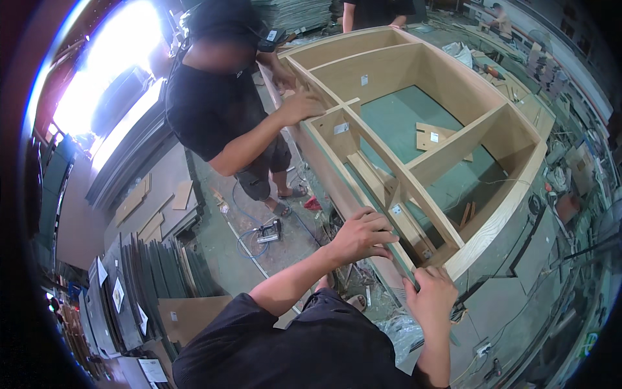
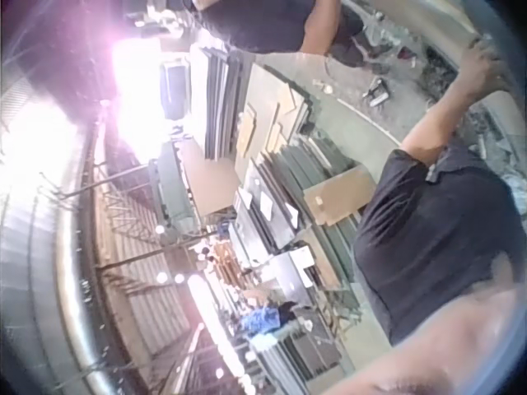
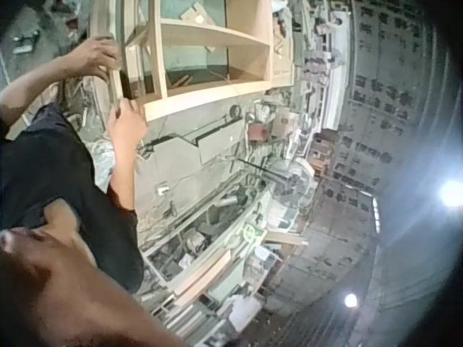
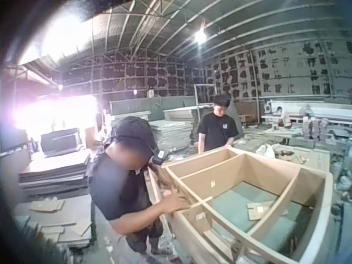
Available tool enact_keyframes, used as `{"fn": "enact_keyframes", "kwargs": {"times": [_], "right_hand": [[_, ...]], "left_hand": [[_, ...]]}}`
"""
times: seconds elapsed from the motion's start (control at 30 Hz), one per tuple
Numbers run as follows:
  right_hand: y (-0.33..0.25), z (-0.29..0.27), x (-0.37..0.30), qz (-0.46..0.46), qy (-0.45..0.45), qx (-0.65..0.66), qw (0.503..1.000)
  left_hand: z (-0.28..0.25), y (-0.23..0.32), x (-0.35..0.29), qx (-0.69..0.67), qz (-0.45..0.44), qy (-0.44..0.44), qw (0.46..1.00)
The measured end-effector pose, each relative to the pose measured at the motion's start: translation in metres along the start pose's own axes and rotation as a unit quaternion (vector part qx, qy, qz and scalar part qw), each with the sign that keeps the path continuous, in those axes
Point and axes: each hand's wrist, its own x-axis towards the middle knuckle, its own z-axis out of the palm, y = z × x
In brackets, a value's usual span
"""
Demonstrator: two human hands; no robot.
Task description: Assembling a large wooden cabinet or shelving unit by holding panels and using a pneumatic tool in a workshop.
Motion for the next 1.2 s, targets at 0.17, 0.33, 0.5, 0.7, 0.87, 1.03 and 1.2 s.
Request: {"fn": "enact_keyframes", "kwargs": {"times": [0.17,0.33,0.5,0.7,0.87,1.03,1.2], "right_hand": [[0.001,0.001,-0.001,-0.005,0.008,0.001,1.0],[0.0,0.001,0.0,-0.006,0.011,0.003,1.0],[0.001,0.002,0.0,-0.007,0.008,-0.006,1.0],[0.0,0.002,0.0,-0.009,0.018,-0.003,1.0],[0.001,0.004,0.0,-0.01,0.022,-0.005,1.0],[0.0,0.004,0.001,-0.011,0.028,-0.007,1.0],[-0.009,0.003,0.008,0.016,0.024,0.001,1.0]], "left_hand": [[0.0,0.0,0.0,0.001,0.003,0.003,1.0],[0.0,0.001,0.001,-0.006,0.0,-0.001,1.0],[0.0,0.0,0.0,-0.001,0.002,0.0,1.0],[0.0,0.0,0.0,-0.006,0.0,0.002,1.0],[-0.001,0.001,0.001,0.0,0.001,0.001,1.0],[-0.001,0.0,0.003,0.005,-0.001,-0.023,1.0],[0.0,0.0,0.002,0.008,-0.001,-0.017,1.0]]}}
